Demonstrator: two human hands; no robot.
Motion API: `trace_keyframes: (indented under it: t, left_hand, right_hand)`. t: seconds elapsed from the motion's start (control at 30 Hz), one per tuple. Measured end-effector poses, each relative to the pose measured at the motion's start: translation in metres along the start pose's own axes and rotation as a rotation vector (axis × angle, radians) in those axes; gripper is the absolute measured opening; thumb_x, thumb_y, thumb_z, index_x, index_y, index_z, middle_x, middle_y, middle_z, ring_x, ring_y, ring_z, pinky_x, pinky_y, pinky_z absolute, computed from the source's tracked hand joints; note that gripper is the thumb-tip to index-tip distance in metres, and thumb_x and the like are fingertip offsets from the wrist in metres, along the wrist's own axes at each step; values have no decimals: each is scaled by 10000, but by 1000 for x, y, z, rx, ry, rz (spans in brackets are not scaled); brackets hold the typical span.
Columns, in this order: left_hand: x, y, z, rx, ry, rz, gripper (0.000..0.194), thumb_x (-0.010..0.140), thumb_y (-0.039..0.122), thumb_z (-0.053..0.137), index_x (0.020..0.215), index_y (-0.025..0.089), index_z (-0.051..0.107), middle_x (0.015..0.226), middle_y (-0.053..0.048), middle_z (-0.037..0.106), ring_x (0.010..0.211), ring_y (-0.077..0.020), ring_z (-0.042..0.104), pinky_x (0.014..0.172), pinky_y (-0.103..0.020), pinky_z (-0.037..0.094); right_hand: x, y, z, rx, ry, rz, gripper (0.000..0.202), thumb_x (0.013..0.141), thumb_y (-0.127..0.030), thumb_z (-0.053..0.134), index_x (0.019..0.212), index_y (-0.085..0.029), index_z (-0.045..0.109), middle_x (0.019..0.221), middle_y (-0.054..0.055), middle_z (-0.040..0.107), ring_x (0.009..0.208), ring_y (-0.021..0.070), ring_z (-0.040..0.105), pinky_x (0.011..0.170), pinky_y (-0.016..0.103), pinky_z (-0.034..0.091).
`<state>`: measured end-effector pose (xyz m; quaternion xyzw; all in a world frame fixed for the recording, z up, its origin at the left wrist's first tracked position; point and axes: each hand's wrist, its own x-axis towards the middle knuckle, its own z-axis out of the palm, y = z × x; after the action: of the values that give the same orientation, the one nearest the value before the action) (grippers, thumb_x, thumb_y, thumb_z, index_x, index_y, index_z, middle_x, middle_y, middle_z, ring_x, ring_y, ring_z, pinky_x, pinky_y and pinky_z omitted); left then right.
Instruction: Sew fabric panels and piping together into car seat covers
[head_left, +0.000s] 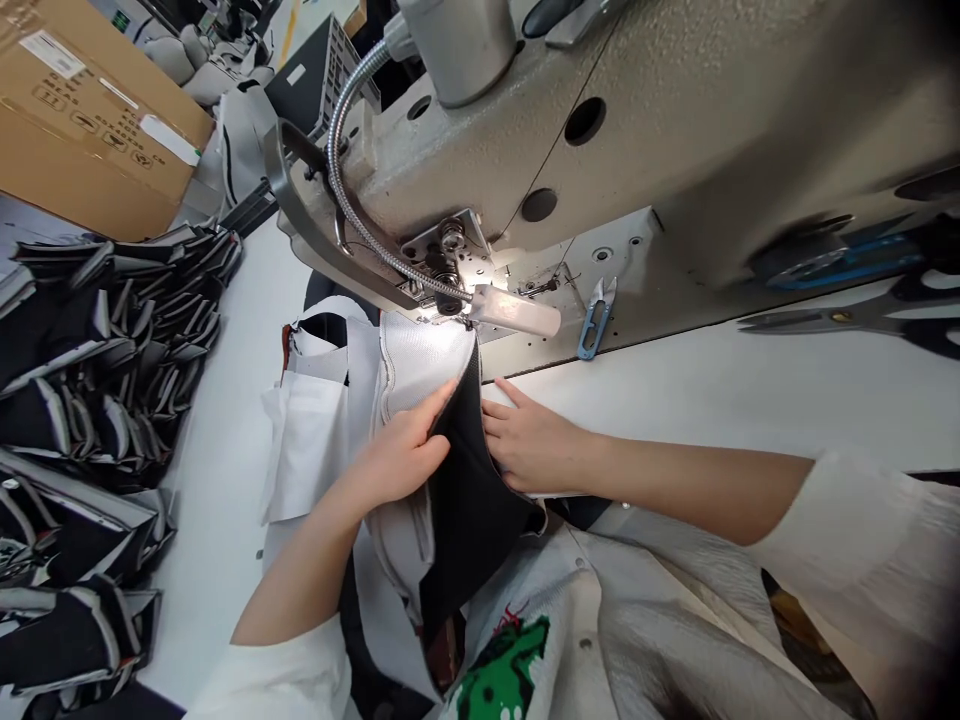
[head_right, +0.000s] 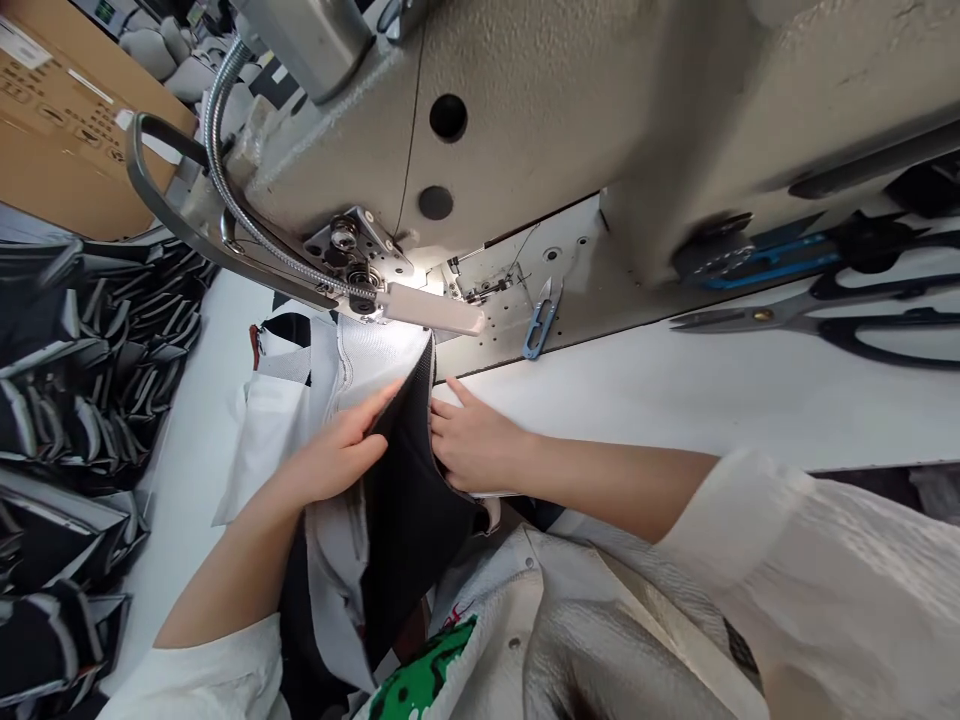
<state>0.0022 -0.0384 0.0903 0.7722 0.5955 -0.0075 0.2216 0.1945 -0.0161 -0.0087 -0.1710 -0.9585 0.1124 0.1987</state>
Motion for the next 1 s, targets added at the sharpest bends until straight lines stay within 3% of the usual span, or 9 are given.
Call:
trace_keyframes:
  t: [0.1, 0.2, 0.3, 0.37, 0.5, 0.63, 0.8, 0.9, 1.0]
  left_hand:
    - [4, -3, 17, -112, -95, -59, 760, 734, 122, 382, 1476, 210, 237, 1274, -25, 601, 1159, -226, 570, 974, -365, 465]
    - [6, -9, 21, -272, -102, -32, 746, 732, 122, 358, 1469, 177, 251, 1425, -25, 453, 1299, -206, 441, 1078, -365, 379]
    - [8, -12, 4, -365, -118, 3, 738, 726, 130, 363, 1459, 156, 276, 1508, -11, 310, 1381, -189, 306, 1142, -346, 283]
    - [10, -11, -14, -345, -122, -1, 732, 730, 129, 361, 1457, 163, 284, 1505, -3, 315, 1385, -190, 299, 1147, -347, 274]
    - [15, -4, -36, -134, -165, -6, 711, 737, 123, 361, 1444, 189, 330, 1402, -21, 482, 1247, -215, 495, 1059, -355, 403]
    - [13, 4, -13, 207, -245, -84, 720, 768, 119, 356, 1476, 170, 238, 977, -78, 717, 814, -234, 676, 747, -350, 530]
    - [9, 11, 21, 305, -293, -117, 720, 824, 153, 322, 1492, 101, 57, 797, -81, 702, 678, -240, 657, 606, -316, 472]
    - [10, 14, 24, 256, -290, -109, 683, 865, 184, 291, 1492, 112, 31, 767, -70, 693, 661, -232, 654, 585, -299, 457]
    - [10, 18, 26, 295, -328, -145, 695, 858, 163, 306, 1486, 85, 19, 840, -105, 694, 660, -237, 660, 563, -296, 457]
  right_hand:
    - [0, -1, -5, -10, -9, -12, 358, 755, -386, 616, 975, -104, 603, 1064, 130, 596, 1103, 285, 456, 1010, 478, 258]
    - [-6, -6, -10, 7, 53, -56, 313, 732, -350, 639, 956, -142, 576, 997, 98, 570, 976, 248, 481, 864, 393, 342]
    - [-2, -19, -9, 69, 200, -167, 211, 778, -186, 557, 989, -189, 560, 1023, 68, 567, 971, 207, 484, 866, 371, 320]
    - [12, -29, -9, 88, 295, -212, 162, 826, -136, 483, 956, -194, 560, 959, 48, 588, 898, 173, 507, 836, 349, 323]
    - [44, -36, -16, 15, 416, -272, 204, 918, -159, 369, 840, -185, 556, 686, -3, 554, 636, 134, 484, 622, 296, 293]
    - [37, -20, -15, -8, 310, -386, 213, 906, -155, 376, 788, -176, 551, 613, -9, 533, 562, 133, 469, 556, 303, 273]
    - [4, -2, -4, 46, 72, -384, 156, 855, -119, 438, 836, -164, 586, 794, 25, 638, 796, 149, 582, 793, 322, 399]
    - [-1, -4, -1, -27, 113, -329, 164, 858, -150, 463, 898, -150, 622, 939, 57, 665, 957, 201, 590, 905, 375, 398]
    - [-1, -8, 2, -118, 210, -302, 200, 862, -112, 455, 922, -144, 644, 939, 62, 679, 983, 221, 609, 900, 378, 427]
